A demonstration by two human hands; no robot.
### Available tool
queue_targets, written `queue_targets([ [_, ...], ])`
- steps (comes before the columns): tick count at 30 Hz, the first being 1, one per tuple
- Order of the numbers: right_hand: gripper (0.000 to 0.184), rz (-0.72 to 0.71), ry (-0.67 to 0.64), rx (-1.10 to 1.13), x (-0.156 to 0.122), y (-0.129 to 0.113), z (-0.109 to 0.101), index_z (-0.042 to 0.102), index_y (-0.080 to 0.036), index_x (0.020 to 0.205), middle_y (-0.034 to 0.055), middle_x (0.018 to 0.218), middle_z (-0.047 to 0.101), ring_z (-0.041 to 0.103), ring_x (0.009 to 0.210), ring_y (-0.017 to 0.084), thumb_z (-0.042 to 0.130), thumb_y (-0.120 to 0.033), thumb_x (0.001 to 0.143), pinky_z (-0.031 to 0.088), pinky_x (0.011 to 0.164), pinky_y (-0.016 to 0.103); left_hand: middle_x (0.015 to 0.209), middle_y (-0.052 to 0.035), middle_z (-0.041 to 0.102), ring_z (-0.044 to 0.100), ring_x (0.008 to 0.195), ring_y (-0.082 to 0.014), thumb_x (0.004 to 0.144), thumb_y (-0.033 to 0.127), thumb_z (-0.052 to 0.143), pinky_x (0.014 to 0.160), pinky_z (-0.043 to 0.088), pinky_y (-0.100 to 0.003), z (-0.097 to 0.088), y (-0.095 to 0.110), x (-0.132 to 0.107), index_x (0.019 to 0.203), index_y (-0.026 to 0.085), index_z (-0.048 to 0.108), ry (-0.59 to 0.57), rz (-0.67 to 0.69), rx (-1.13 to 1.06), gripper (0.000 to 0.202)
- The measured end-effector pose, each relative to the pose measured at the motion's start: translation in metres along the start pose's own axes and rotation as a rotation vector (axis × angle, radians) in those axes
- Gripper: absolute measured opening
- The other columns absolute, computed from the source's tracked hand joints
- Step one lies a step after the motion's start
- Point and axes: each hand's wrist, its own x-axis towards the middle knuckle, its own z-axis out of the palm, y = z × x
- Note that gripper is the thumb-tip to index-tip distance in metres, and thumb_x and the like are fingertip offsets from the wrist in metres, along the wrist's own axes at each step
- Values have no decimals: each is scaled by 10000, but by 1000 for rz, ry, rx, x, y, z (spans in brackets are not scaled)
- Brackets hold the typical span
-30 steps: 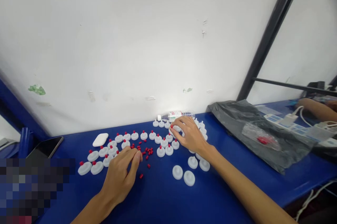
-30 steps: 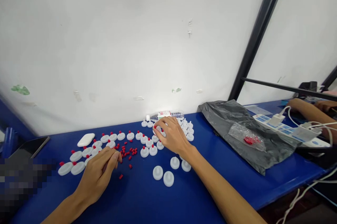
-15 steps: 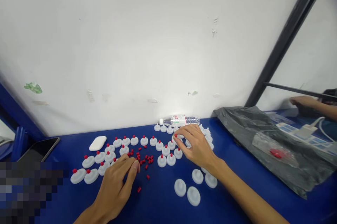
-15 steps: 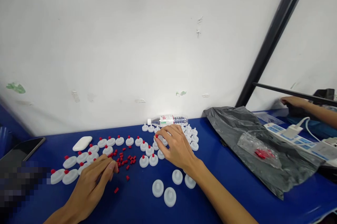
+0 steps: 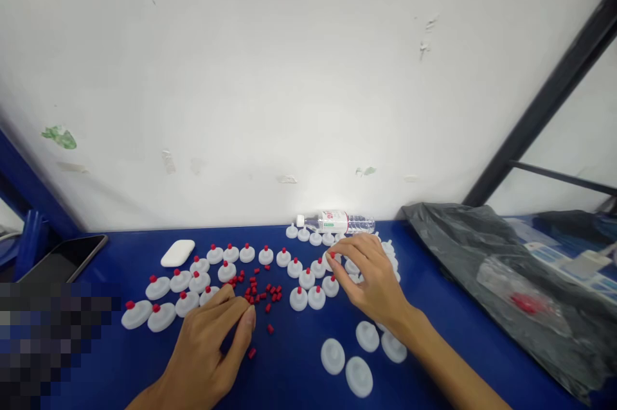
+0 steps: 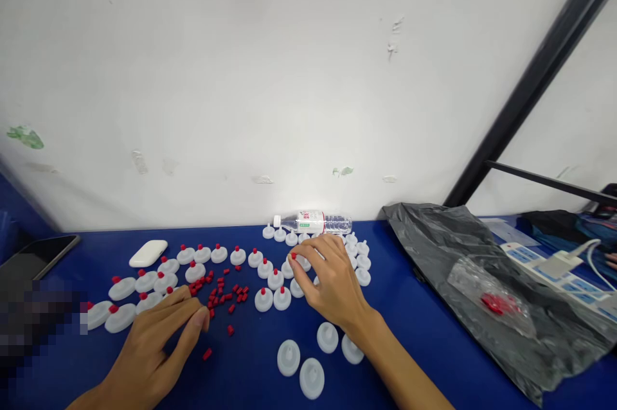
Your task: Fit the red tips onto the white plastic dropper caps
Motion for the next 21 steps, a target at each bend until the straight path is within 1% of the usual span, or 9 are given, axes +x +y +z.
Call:
queue_targets([
  [4, 162, -8, 10, -6, 0, 1, -1, 629, -216, 1007, 43, 940, 680, 615, 862, 202, 628, -110, 885, 441, 877, 417, 587, 14, 493, 427, 578, -143, 960, 100, 415, 551, 308, -301, 2, 0, -1, 713, 196, 514, 33, -23, 0, 284],
  [9, 179, -11, 49, -70, 3, 12, -8, 640, -210, 1009, 42, 929, 710, 644, 873, 205, 642, -92, 873, 437, 911, 436, 567, 23, 491, 420, 551, -128, 939, 62, 424, 543, 313, -294, 4, 3, -1, 693, 193, 500, 36, -23, -52, 289],
  [15, 199, 7, 46, -122, 1, 20, -10, 644, -240, 1053, 26, 924, 743, 682, 826, 195, 636, -122, 893, 438, 944, 448, 546, 29, 476, 416, 537, -124, 938, 71, 426, 522, 325, -286, 6, 4, 1, 672, 199, 480, 37, -50, -56, 300],
  [21, 213, 34, 57, -98, -3, 21, -7, 654, -257, 1059, 20, 927, 754, 703, 802, 198, 635, -130, 889, 444, 968, 471, 509, 40, 450, 374, 453, -114, 908, 66, 443, 508, 349, -303, 8, 16, -1, 635, 215, 441, 34, -44, -8, 311],
])
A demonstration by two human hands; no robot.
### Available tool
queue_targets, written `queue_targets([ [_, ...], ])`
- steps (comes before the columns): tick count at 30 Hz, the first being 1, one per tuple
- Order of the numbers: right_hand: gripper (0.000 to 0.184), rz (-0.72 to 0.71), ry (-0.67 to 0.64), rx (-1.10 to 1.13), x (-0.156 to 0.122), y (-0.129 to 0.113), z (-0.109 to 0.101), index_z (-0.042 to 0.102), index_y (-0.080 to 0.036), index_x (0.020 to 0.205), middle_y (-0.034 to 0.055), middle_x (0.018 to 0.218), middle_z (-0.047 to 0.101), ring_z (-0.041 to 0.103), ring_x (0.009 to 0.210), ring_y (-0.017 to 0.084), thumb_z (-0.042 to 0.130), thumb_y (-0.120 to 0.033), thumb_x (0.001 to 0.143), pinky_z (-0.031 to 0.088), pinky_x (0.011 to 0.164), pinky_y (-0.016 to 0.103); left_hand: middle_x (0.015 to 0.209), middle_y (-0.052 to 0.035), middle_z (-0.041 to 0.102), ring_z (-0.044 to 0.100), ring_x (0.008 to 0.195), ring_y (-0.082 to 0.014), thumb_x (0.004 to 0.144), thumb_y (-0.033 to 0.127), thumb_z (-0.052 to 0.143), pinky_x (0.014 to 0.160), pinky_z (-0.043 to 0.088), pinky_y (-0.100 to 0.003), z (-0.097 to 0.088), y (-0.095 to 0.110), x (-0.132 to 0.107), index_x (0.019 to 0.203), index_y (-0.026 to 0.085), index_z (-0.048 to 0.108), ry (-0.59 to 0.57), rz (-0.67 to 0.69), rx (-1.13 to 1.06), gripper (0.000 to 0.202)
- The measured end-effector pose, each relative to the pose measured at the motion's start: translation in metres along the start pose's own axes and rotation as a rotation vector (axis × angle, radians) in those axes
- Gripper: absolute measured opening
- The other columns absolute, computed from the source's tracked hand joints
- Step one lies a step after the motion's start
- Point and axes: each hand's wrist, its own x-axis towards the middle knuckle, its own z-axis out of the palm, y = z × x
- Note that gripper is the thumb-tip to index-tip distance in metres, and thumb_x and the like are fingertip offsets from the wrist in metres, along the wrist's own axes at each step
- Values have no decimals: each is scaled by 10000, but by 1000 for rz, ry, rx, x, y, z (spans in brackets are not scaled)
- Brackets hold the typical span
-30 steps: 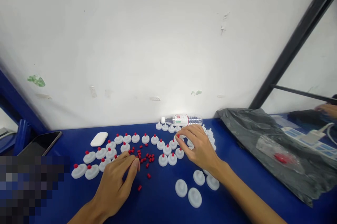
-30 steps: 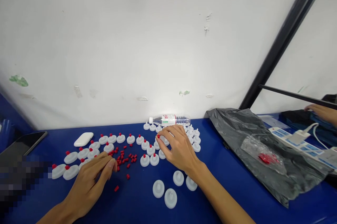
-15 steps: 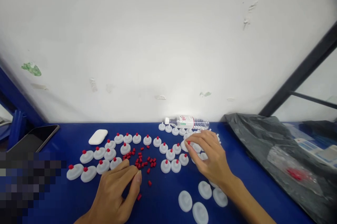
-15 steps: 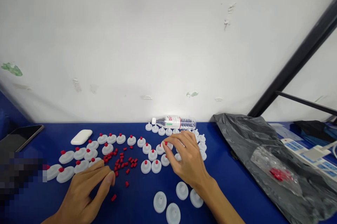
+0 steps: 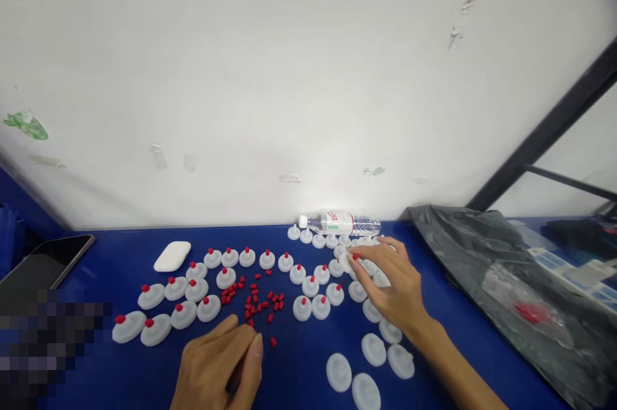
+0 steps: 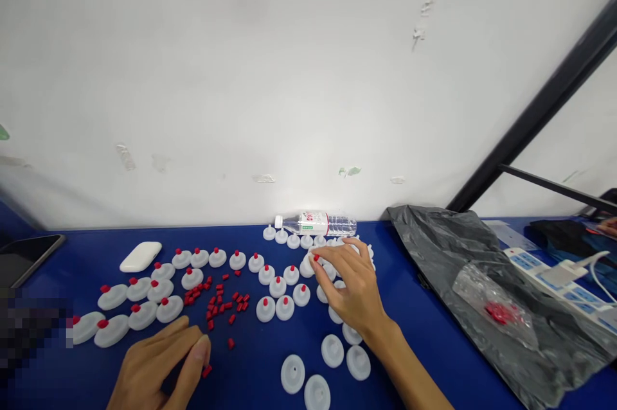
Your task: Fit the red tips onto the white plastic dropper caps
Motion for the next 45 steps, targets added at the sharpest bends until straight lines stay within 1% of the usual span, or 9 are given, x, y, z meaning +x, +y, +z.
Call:
queue_targets([
  [4, 218, -12, -7, 6, 0, 1, 0, 659, -255, 1053, 18, 922, 756, 704, 798, 191, 649, -121, 881, 443, 976, 467, 501, 45, 433, 365, 441, -110, 887, 36, 448, 498, 341, -295, -1, 7, -2, 634, 217, 422, 4, 36, -11, 312],
  [9, 188, 6, -3, -14, 1, 1, -1, 668, -249, 1036, 10, 921, 750, 698, 815, 183, 654, -134, 889, 430, 992, 461, 518, 37, 446, 340, 459, -115, 878, 49, 477, 494, 311, -294, -4, 4, -1, 649, 212, 449, 11, 90, -9, 283],
  [17, 200, -26, -82, 19, 2, 5, 3, 649, -253, 1077, 12, 937, 755, 695, 804, 176, 632, -145, 910, 420, 998, 468, 522, 26, 453, 371, 491, -121, 890, 50, 481, 508, 313, -285, -5, -5, 3, 643, 203, 444, 45, 44, 56, 292],
  [22, 231, -49, -20, -52, 8, 15, -13, 624, -246, 1118, 29, 937, 752, 688, 777, 179, 634, -140, 913, 426, 973, 470, 529, 28, 481, 433, 487, -111, 913, 92, 469, 521, 321, -275, -3, -11, 8, 653, 198, 494, 58, 7, 111, 282],
  [27, 131, -39, 30, 5, 12, -2, -23, 627, -246, 1060, 28, 922, 739, 677, 783, 186, 616, -201, 937, 415, 1003, 470, 582, 18, 549, 502, 528, -119, 960, 229, 453, 558, 351, -272, -8, -16, 10, 650, 195, 537, 58, -95, 184, 323],
  [32, 79, -38, -116, 177, 9, -32, -19, 663, -236, 993, 34, 927, 720, 656, 881, 198, 596, -219, 953, 449, 918, 409, 577, 22, 544, 490, 521, -113, 974, 246, 397, 554, 327, -265, -10, -17, 14, 630, 188, 503, -13, -129, 234, 364],
  [38, 99, -81, -313, 274, 1, -60, -9, 704, -238, 972, 12, 842, 718, 649, 810, 171, 616, -280, 953, 440, 902, 387, 578, 15, 536, 471, 539, -131, 965, 265, 389, 575, 303, -280, -18, -22, 18, 617, 193, 474, -14, -167, 296, 366],
  [42, 83, -144, -434, 278, -3, -70, -8, 704, -233, 944, -15, 807, 729, 661, 755, 143, 642, -287, 937, 424, 937, 368, 568, 14, 520, 468, 535, -136, 961, 255, 385, 572, 301, -284, -21, -20, 19, 602, 195, 470, -33, -137, 305, 373],
  [45, 58, -168, -466, 247, -5, -71, -8, 708, -245, 920, -32, 784, 735, 669, 745, 139, 660, -278, 921, 429, 933, 347, 578, 9, 537, 498, 562, -145, 956, 254, 403, 586, 314, -285, -21, -14, 18, 616, 195, 501, -82, -98, 292, 359],
])
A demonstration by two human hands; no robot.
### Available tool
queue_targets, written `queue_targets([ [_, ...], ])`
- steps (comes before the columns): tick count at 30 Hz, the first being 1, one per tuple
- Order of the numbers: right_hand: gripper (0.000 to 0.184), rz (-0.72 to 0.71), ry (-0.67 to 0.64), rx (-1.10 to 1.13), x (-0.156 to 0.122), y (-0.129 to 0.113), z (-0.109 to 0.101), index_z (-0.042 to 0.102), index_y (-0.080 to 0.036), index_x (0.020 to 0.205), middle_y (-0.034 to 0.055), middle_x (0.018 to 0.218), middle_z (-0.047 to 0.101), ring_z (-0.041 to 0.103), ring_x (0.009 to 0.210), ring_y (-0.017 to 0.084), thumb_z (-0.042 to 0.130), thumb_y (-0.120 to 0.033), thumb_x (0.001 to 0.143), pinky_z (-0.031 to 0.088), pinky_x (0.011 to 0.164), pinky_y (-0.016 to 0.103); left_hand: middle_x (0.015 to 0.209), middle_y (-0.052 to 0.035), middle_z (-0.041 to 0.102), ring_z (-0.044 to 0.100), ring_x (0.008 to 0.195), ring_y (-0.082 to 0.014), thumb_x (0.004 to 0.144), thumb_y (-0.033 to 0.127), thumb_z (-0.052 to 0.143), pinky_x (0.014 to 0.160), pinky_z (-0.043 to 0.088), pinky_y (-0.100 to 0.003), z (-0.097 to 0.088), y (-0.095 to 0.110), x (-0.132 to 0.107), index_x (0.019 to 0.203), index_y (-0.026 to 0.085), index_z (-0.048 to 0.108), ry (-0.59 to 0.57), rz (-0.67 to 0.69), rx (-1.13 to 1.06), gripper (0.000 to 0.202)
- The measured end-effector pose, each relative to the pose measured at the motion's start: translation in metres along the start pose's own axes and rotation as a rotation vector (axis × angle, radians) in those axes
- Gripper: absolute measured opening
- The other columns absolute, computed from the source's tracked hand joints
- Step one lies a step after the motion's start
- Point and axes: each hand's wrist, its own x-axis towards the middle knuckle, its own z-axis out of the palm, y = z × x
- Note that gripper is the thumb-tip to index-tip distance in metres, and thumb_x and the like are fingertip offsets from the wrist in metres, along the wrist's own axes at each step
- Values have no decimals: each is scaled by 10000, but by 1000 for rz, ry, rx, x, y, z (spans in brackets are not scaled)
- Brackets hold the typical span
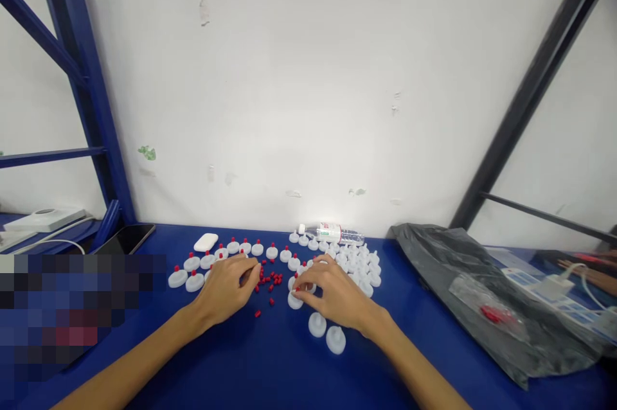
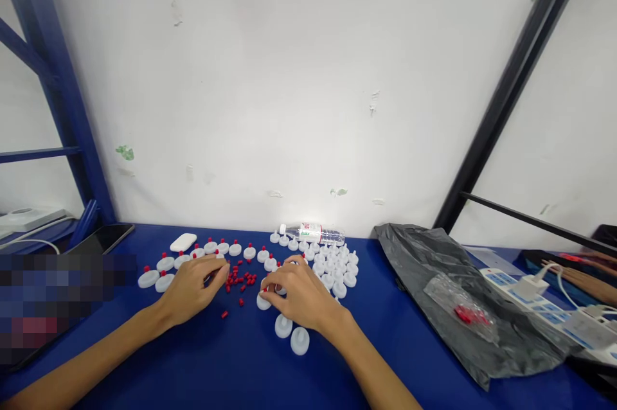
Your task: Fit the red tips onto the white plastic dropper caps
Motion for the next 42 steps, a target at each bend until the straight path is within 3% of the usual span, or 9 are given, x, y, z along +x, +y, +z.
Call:
queue_targets([
  [7, 79, -6, -57, -101, -4, 11, -1, 708, -253, 972, -29, 734, 730, 675, 760, 176, 661, -283, 916, 445, 896, 350, 653, 28, 634, 574, 595, -150, 935, 233, 445, 586, 347, -270, -5, 17, -4, 873, 221, 616, -193, 91, -95, 183],
  [10, 197, 70, -33, -118, -3, 9, -12, 682, -252, 1099, -11, 715, 720, 674, 792, 206, 604, -358, 952, 469, 849, 359, 690, 31, 648, 586, 621, -163, 926, 261, 475, 605, 344, -282, -7, 22, -6, 959, 234, 609, -287, 104, -102, 140],
  [12, 213, 158, -54, -43, -4, 7, -23, 690, -256, 1062, -18, 676, 707, 662, 700, 188, 547, -391, 978, 483, 729, 315, 724, 28, 651, 593, 649, -175, 911, 288, 508, 621, 341, -290, -7, 24, -6, 1000, 243, 602, -311, 104, -67, 137],
  [15, 235, 264, -255, 217, -8, 6, -39, 722, -256, 956, -31, 651, 704, 618, 544, 138, 588, -449, 942, 435, 540, 241, 758, 20, 653, 601, 675, -189, 887, 305, 539, 630, 339, -296, -6, 25, -7, 1026, 247, 602, -339, 92, -22, 163],
  [18, 248, 280, -451, 390, -14, 11, -42, 750, -236, 918, -26, 689, 715, 636, 580, 129, 751, -454, 799, 421, 509, 205, 774, 11, 658, 614, 709, -201, 867, 292, 547, 648, 351, -302, -4, 25, -8, 1018, 244, 620, -373, 92, -6, 175],
  [23, 227, 213, -521, 395, -12, 20, -33, 774, -200, 831, -20, 702, 716, 609, 627, 110, 791, -412, 754, 408, 560, 200, 827, -4, 669, 619, 728, -190, 864, 253, 529, 640, 359, -292, -3, 22, -6, 922, 232, 645, -415, 97, -1, 131],
  [32, 129, 203, -287, 399, -6, -1, -43, 646, -215, 973, 22, 1006, 724, 661, 855, 149, 585, -327, 953, 483, 725, 259, 925, -5, 658, 620, 775, -178, 919, 218, 482, 666, 386, -285, -2, 21, -5, 937, 228, 618, -415, 142, -28, 137],
  [37, 126, 140, -148, 156, -4, -4, -29, 648, -236, 1004, 4, 949, 714, 657, 854, 152, 550, -312, 984, 478, 787, 286, 960, -10, 673, 630, 767, -172, 940, 219, 488, 666, 412, -280, 1, 22, -5, 978, 225, 617, -345, 139, -38, 135],
  [42, 157, 53, -66, -42, -5, -3, -15, 585, -225, 1107, 42, 1096, 686, 657, 940, 182, 464, -287, 1027, 488, 796, 300, 926, 14, 699, 626, 661, -120, 996, 265, 477, 661, 457, -252, 4, 23, -5, 1056, 240, 624, -208, 177, -121, 160],
])
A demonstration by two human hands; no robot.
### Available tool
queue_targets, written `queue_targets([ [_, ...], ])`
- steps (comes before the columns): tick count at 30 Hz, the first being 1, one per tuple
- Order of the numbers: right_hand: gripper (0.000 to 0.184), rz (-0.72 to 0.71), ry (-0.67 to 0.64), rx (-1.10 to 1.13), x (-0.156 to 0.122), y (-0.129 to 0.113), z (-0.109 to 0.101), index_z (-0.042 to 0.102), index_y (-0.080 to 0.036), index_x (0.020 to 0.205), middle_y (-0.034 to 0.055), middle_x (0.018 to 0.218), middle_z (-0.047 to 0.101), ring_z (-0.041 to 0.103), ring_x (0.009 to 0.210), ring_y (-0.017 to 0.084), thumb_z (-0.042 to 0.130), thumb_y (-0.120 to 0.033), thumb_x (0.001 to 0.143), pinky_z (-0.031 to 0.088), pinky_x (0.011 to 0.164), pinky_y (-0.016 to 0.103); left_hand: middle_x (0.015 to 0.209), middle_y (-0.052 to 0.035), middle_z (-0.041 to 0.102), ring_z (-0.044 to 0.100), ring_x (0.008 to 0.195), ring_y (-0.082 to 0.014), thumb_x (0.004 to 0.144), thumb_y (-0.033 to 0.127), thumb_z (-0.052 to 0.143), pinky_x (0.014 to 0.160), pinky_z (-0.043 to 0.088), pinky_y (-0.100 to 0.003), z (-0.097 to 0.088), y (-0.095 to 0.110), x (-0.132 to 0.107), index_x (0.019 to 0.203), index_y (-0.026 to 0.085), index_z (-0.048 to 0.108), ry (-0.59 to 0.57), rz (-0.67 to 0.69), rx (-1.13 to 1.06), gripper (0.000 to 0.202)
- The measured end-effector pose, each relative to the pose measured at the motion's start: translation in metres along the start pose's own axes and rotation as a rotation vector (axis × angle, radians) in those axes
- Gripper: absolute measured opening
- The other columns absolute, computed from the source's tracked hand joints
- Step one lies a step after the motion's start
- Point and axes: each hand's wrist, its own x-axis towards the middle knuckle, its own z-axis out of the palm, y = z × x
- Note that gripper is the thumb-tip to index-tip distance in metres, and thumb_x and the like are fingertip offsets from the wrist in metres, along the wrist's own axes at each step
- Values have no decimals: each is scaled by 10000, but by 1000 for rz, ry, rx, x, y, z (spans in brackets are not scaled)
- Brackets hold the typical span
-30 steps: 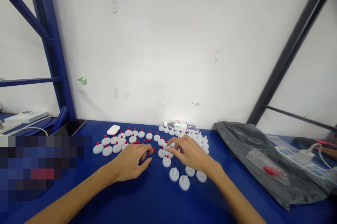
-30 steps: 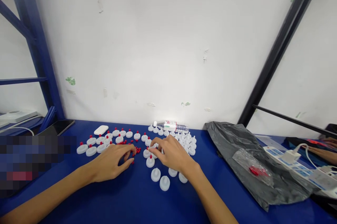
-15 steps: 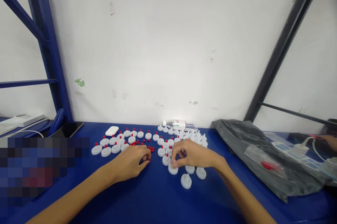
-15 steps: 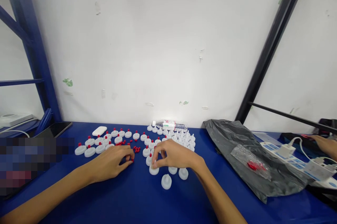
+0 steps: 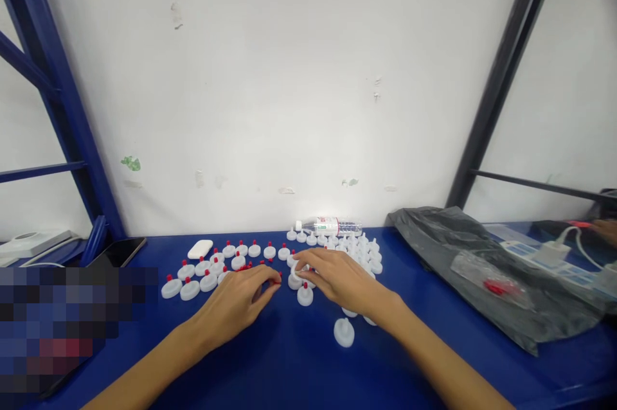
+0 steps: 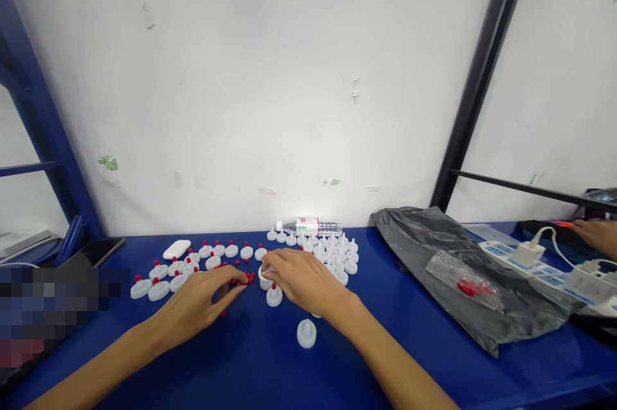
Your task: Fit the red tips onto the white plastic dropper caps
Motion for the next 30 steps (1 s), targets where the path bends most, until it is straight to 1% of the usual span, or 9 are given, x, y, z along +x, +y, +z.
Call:
queue_targets([
  [2, 163, 0, 17, -1, 0, -2, 2, 538, -217, 1145, 56, 1135, 675, 657, 947, 184, 429, -274, 1039, 496, 782, 299, 956, 9, 700, 642, 688, -115, 1003, 259, 483, 680, 482, -242, 0, 0, 0, 1076, 243, 627, 65, 70, -7, 162],
  [4, 144, -24, 41, 0, 0, -5, 2, 521, -209, 1141, 62, 1142, 662, 635, 984, 186, 442, -257, 1031, 496, 811, 304, 998, -6, 702, 669, 767, -121, 1006, 234, 485, 706, 505, -230, -1, 2, 0, 1121, 244, 621, 142, 150, 9, 179],
  [7, 92, -85, 60, -29, 1, -9, 3, 544, -205, 1073, 48, 1065, 657, 584, 1008, 192, 488, -246, 1012, 480, 860, 313, 1011, -21, 707, 691, 834, -122, 999, 194, 503, 705, 528, -202, -4, 6, 1, 1169, 233, 609, 265, 274, 62, 204],
  [10, 99, -98, 51, -56, 1, -11, 5, 557, -199, 1060, 46, 992, 649, 570, 948, 193, 527, -269, 997, 479, 815, 306, 993, -29, 714, 703, 831, -119, 991, 178, 521, 670, 538, -182, -4, 10, 0, 1153, 217, 610, 328, 361, 100, 189],
  [14, 188, -93, 50, -34, 0, -11, 10, 529, -194, 1146, 57, 1033, 640, 577, 934, 192, 568, -246, 969, 482, 795, 301, 1017, -43, 709, 705, 842, -119, 973, 144, 545, 650, 541, -179, 2, 12, -2, 1169, 205, 605, 327, 388, 94, 213],
  [17, 211, -75, 55, -40, -1, -12, 11, 521, -192, 1159, 63, 1038, 637, 585, 907, 192, 572, -233, 959, 484, 784, 304, 1028, -45, 702, 703, 843, -117, 966, 128, 554, 663, 545, -183, 5, 11, -4, 1176, 207, 611, 303, 382, 85, 231],
  [22, 167, -83, 64, -60, 0, -15, 12, 518, -199, 1137, 53, 1012, 648, 577, 916, 196, 526, -236, 975, 477, 808, 316, 1010, -45, 707, 702, 852, -118, 980, 137, 531, 691, 558, -180, 3, 11, -3, 1158, 199, 626, 308, 391, 83, 212],
  [27, 88, -54, 59, -58, 0, -15, 12, 514, -195, 1043, 46, 941, 612, 564, 851, 182, 517, -259, 984, 471, 758, 304, 977, -38, 707, 697, 768, -103, 990, 150, 511, 602, 536, -160, 0, 14, -2, 1130, 206, 640, 299, 345, 73, 199],
  [30, 69, -50, 58, -39, 0, -15, 12, 504, -203, 1002, 32, 900, 598, 556, 824, 176, 525, -266, 982, 465, 732, 294, 966, -35, 709, 702, 758, -106, 993, 155, 503, 577, 525, -159, -1, 15, -2, 1123, 214, 642, 276, 310, 73, 200],
])
